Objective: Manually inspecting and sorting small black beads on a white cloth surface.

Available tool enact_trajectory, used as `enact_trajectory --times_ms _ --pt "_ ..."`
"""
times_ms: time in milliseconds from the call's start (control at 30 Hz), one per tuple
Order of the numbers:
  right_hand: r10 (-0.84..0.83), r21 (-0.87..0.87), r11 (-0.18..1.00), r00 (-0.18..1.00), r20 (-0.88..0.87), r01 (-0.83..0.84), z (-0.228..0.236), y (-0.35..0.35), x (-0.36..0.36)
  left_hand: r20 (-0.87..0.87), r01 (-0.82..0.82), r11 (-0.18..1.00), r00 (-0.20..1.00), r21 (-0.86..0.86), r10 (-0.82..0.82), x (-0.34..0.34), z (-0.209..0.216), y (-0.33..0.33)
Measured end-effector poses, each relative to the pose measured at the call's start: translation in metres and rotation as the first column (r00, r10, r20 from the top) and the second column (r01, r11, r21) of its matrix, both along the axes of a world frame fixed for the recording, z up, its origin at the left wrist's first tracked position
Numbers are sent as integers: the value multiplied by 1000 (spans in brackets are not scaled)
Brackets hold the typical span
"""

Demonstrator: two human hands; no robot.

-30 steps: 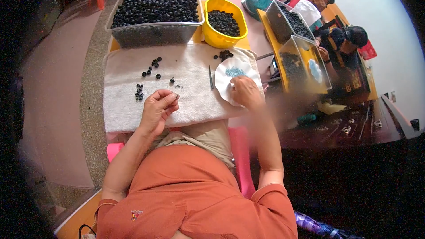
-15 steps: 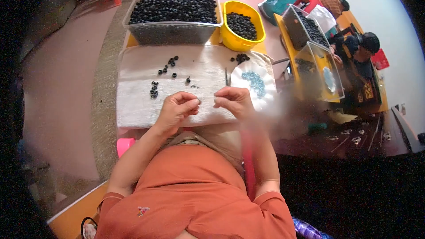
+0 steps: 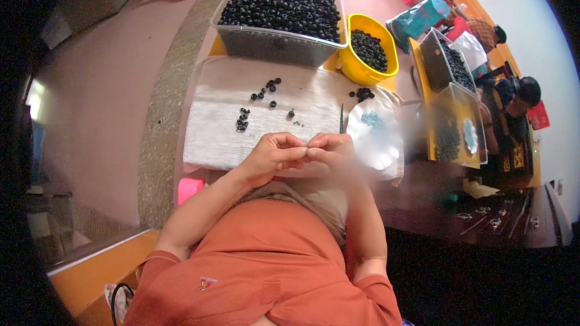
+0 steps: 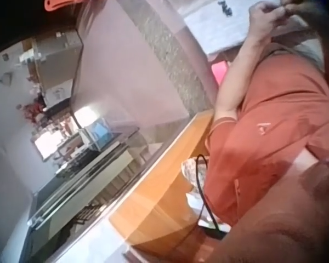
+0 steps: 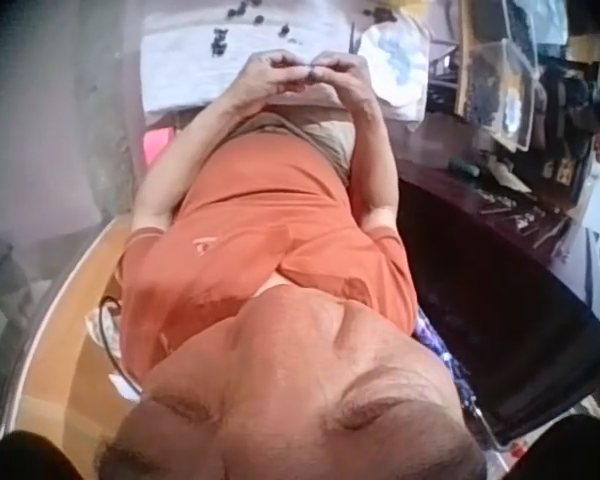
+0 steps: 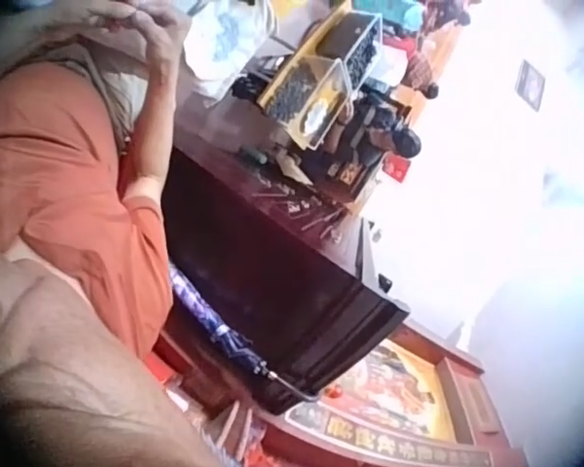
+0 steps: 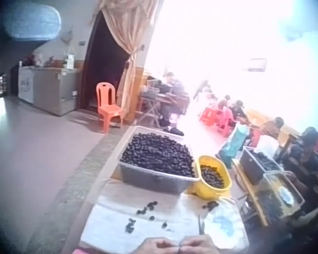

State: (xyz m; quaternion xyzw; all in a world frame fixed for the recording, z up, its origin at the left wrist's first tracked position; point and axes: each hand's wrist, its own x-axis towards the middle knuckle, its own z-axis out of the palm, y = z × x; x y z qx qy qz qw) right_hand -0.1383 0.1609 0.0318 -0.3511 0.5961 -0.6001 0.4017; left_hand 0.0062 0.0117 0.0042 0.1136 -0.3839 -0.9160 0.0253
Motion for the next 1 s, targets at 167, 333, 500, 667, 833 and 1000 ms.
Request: enact_trajectory --times_ms 167,333,500,667,833,1000 --pt "26 11 1000 1000 10 -26 5 -3 1 -11 21 998 1000 57 -20 0 0 -3" --pt "-58 -7 998 857 -513 63 5 -6 7 23 -20 991 1000 134 17 -1 4 -5" --pt "-120 -79 993 722 -681 91 0 -8 18 26 -38 987 999 157 34 1 3 -7" --pt "-191 -173 982 429 -883 81 1 -12 39 -6 -99 973 995 210 103 -1 1 -4" --pt "-255 -203 967 638 -727 156 -2 -18 51 -52 -187 946 977 264 208 -2 -2 -3" --pt "-156 -14 986 895 -417 165 -4 -21 23 -157 -79 951 979 298 131 4 13 0"
